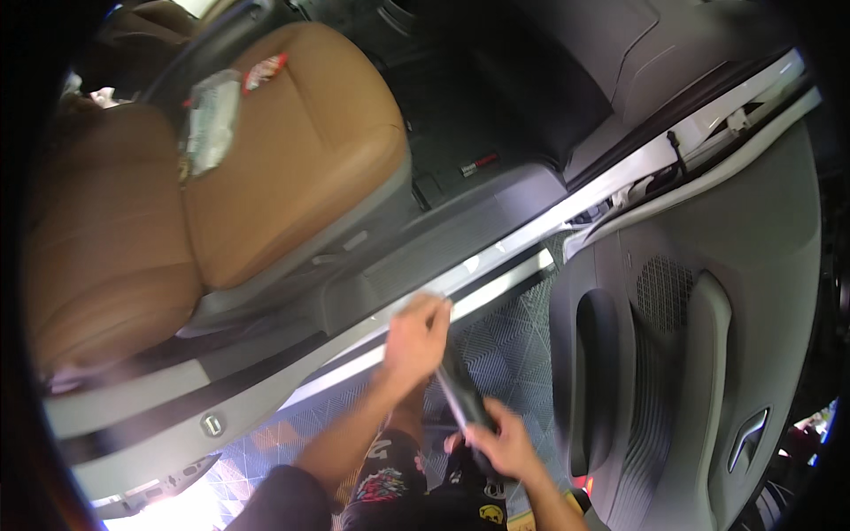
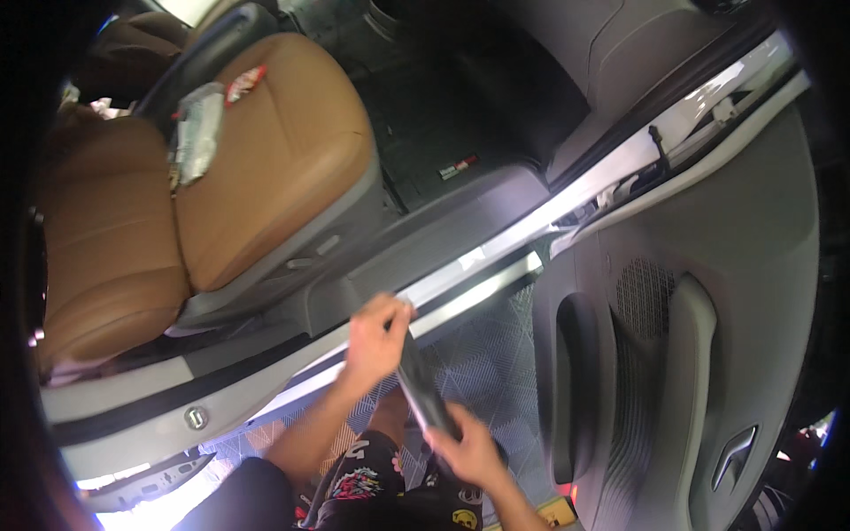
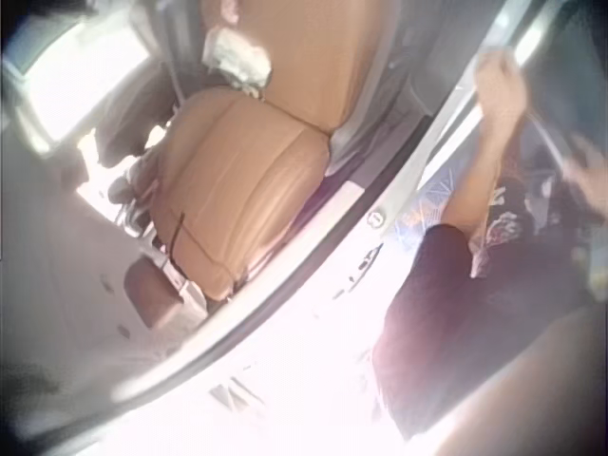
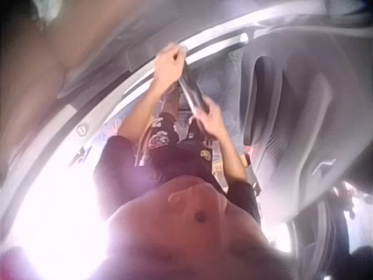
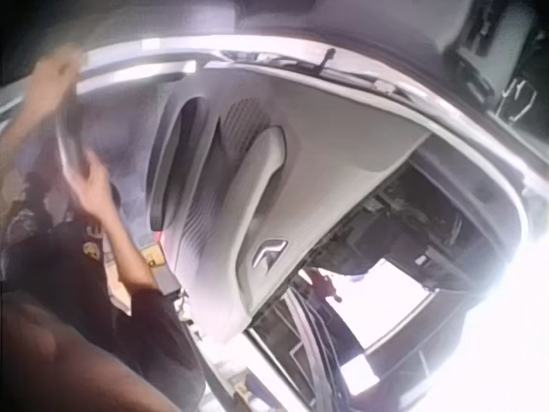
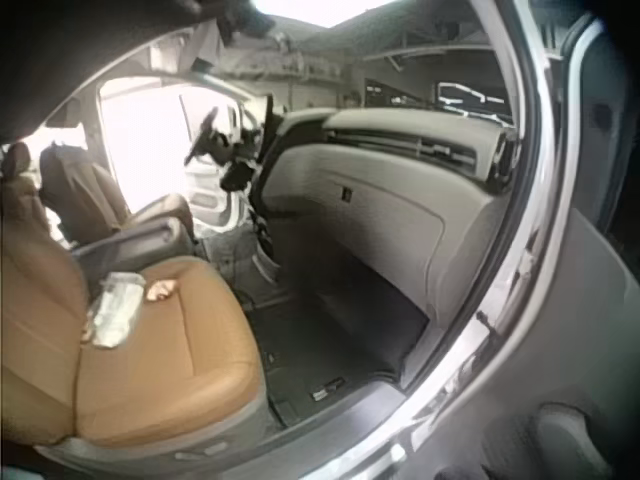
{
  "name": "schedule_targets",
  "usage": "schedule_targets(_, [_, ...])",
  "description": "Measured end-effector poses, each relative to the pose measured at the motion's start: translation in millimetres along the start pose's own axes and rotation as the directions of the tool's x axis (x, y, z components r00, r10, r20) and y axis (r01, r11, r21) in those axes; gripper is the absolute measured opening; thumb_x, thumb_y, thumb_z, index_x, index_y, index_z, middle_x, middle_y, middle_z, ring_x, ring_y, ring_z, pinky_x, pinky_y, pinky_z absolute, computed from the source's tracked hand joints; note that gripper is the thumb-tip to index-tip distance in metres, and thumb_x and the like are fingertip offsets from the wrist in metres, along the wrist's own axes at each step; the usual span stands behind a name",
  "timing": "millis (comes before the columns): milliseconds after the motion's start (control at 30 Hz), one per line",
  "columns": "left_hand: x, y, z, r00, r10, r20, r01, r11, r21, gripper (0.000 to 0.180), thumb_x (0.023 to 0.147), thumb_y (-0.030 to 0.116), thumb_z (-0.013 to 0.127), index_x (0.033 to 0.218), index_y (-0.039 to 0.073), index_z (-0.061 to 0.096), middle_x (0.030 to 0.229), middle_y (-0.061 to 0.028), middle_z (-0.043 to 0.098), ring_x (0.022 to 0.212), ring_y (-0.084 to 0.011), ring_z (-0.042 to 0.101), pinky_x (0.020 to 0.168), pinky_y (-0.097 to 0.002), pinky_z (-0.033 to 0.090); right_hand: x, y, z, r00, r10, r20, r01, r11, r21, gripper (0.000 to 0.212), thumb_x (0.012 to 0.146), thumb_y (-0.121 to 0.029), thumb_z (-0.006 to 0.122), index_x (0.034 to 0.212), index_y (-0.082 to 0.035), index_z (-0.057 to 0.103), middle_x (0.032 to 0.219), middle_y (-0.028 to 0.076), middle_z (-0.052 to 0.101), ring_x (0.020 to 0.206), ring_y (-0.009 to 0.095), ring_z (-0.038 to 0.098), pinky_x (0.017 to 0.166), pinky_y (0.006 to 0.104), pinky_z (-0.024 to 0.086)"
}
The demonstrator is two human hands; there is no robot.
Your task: The person vacuums the interior of a white car using a handheld vacuum cleaner. They remove a floor mat, vacuum the floor, seats, and door panels, and then replace the mat.
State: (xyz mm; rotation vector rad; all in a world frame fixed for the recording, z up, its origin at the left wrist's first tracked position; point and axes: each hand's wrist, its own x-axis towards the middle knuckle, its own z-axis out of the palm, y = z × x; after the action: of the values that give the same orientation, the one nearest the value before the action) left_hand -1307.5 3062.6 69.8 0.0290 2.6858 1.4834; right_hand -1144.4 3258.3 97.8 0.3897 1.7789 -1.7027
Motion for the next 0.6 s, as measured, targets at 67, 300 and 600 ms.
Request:
schedule_targets(67, [55, 14, -41, 0.964, 0.26, 0.055, -0.229, 0.709, 0.667, 0.035, 0.102, 0.03, 0.063, 0.126, 0.007, 0.069, 0.146, -0.0147, 0.061, 0.135, -0.0421, 0.056, 0.112, -0.0484, 0.047, 84, -23, -24, 0.988, -0.141, -0.057, 0.137, 0.988, -0.068, 0.033, 0.096, -0.021, 0.074, 0.121, 0.0, 0.066, 0.09, 0.006, 0.07, 0.079, 0.012, 0.065, 0.069, 0.0299, 0.053])
schedule_targets(300, [234, 108, -113, 0.94, 0.319, 0.12, -0.341, 0.876, 0.34, 0.029, 0.101, 0.021, 0.062, 0.119, 0.001, 0.073, 0.12, -0.0193, 0.074, 0.112, -0.0348, 0.07, 0.105, -0.0416, 0.05, 334, -39, -205, 0.773, -0.105, -0.625, 0.023, 0.99, -0.137, 0.049, 0.094, -0.041, 0.075, 0.111, 0.005, 0.069, 0.082, 0.015, 0.071, 0.067, 0.023, 0.069, 0.066, 0.0376, 0.054])
schedule_targets(600, [453, -20, -198, 0.937, 0.277, 0.214, -0.329, 0.488, 0.808, 0.039, 0.104, 0.031, 0.057, 0.133, 0.01, 0.07, 0.155, -0.0111, 0.056, 0.152, -0.0336, 0.041, 0.126, -0.0461, 0.026, 379, -121, -200, 0.807, 0.014, -0.59, -0.116, 0.984, -0.136, 0.056, 0.093, -0.042, 0.074, 0.128, 0.002, 0.067, 0.107, 0.03, 0.074, 0.112, 0.044, 0.071, 0.095, 0.0471, 0.053])
